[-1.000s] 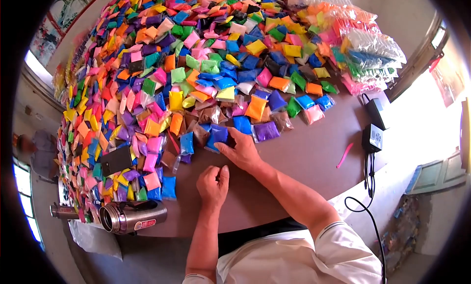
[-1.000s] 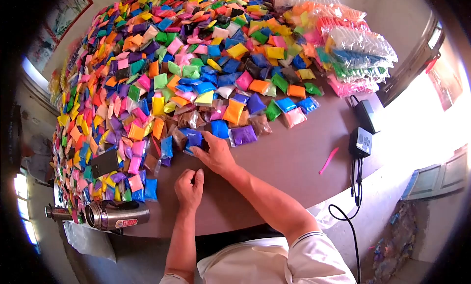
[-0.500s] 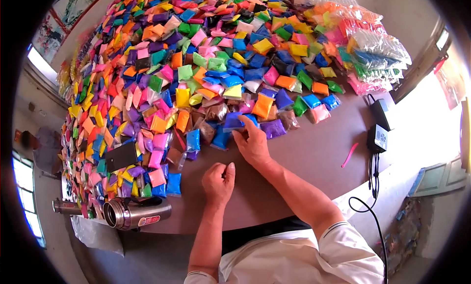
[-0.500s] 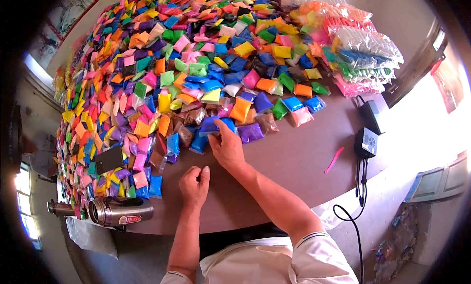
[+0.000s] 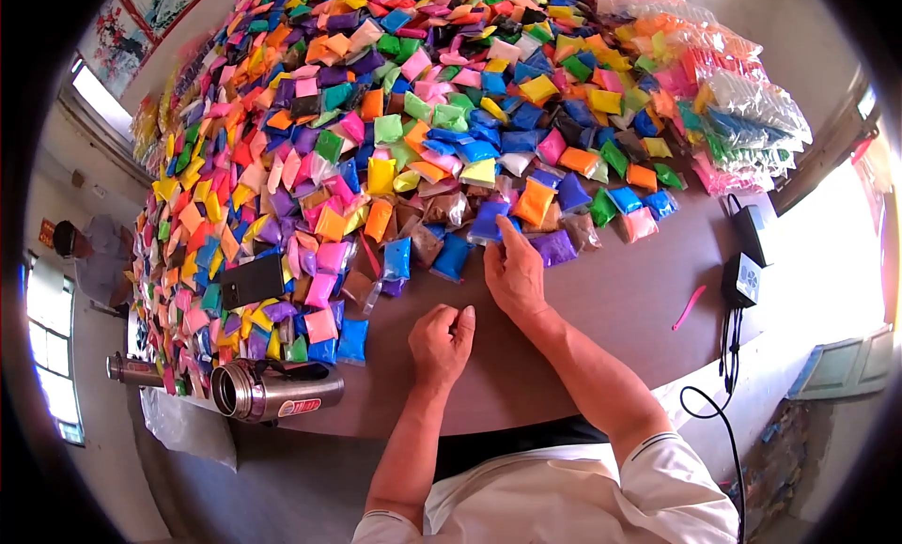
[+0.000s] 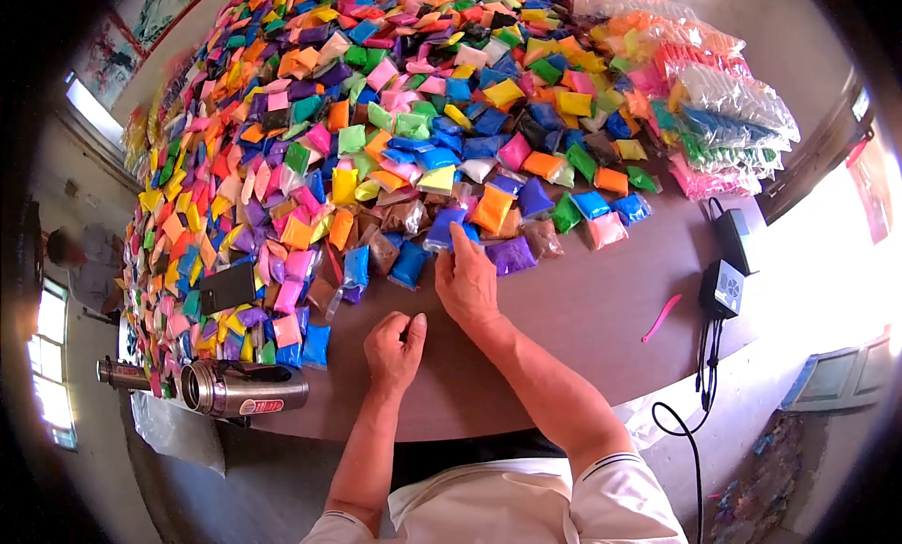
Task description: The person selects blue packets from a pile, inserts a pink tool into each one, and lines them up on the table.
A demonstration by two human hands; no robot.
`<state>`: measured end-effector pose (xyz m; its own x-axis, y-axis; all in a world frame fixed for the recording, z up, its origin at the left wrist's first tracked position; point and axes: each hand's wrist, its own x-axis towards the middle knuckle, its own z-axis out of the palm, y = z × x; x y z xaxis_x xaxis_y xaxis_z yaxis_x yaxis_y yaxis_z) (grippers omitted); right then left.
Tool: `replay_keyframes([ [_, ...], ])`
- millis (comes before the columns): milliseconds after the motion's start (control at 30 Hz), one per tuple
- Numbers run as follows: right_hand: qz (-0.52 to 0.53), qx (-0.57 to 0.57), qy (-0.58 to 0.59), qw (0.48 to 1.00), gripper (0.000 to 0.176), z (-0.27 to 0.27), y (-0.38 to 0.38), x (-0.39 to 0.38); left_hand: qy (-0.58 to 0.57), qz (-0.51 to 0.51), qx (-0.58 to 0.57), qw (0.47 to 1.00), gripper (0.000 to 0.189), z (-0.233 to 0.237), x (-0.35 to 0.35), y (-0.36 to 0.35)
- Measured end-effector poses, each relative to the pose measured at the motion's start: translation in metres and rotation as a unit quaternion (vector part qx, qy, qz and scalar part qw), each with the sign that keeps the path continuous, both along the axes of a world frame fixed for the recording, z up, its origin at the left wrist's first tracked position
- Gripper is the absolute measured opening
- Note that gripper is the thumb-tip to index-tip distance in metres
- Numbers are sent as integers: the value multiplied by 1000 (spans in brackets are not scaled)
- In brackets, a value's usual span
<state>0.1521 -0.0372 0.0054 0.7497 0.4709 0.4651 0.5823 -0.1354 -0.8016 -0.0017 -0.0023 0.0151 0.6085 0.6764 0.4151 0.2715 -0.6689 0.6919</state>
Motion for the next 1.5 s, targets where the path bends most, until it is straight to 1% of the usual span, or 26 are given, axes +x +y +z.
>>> replay_keyframes([
  [67, -2, -19, -64, 998, 39, -7, 2, 1, -1, 2, 3, 1000, 33, 0, -1, 0],
  [133, 1, -25, -49, 998, 38, -6, 3, 1, 10, -2, -17, 1000, 31, 0, -2, 1],
  [267, 18, -23, 3, 1000, 35, -1, 0, -1, 5, 0, -11, 1000, 30, 2, -2, 0],
  [300, 18, -23, 2, 1000, 35, 3, -1, -2, 12, -1, -17, 1000, 30, 2, -2, 0],
  [367, 66, 8, -25, 997, 32, 9, -4, -4, 17, -3, -23, 1000, 30, 1, -1, 0],
  [400, 66, 8, -26, 997, 32, 9, -4, -5, 18, -1, -13, 1000, 30, 0, -1, 1],
  [467, 109, -11, -78, 991, 33, 5, -1, -10, 18, 0, -3, 1000, 30, -2, -1, 1],
  [500, 107, -11, -79, 991, 33, 4, 2, -12, 14, 1, -2, 1000, 30, -4, -1, 1],
  [567, 81, -47, -116, 989, 37, 1, 7, -17, 11, 0, -1, 1000, 30, -4, 0, 1],
  [600, 73, -85, -116, 987, 41, 2, 9, -18, 7, 1, 1, 1000, 31, -3, 0, 1],
  [700, 67, -114, -124, 983, 41, 3, 13, -21, 0, 1, 6, 1000, 31, -3, 1, 1],
  [833, 83, -117, -95, 985, 41, 3, 11, -20, -9, -3, 13, 1000, 29, -2, 0, 1],
  [967, 76, -111, -71, 988, 41, 2, 11, -19, 6, 0, 3, 1000, 29, -1, 0, 0],
  [1067, 68, -85, -80, 991, 39, 0, 11, -19, -7, -1, 23, 1000, 29, -3, 1, 1],
  [1167, 57, -71, -55, 994, 37, -3, 10, -19, -10, 0, 24, 1000, 30, -3, 0, 1],
  [1233, 58, -30, -35, 997, 35, -4, 9, -17, -1, 3, 17, 1000, 31, -1, 0, 0],
  [1267, 58, -30, -35, 997, 35, -4, 6, -14, -1, 3, 16, 1000, 31, -1, 0, 0],
  [1300, 100, -47, 68, 991, 34, 3, 2, -10, -2, 3, 14, 1000, 31, -1, 0, 0],
  [1333, 141, -65, 171, 973, 33, 7, 0, -7, -2, 3, 11, 1000, 31, -2, -1, 0],
  [1367, 143, -66, 172, 972, 33, 4, 2, -6, -1, 4, 9, 1000, 31, -3, -1, 1],
  [1433, 151, 67, 104, 981, 28, 2, 4, -6, 10, -1, 15, 1000, 31, -7, -2, 2],
  [1500, 156, 52, 125, 978, 29, -1, 2, -7, 12, -1, 0, 1000, 32, -6, -3, 1],
])
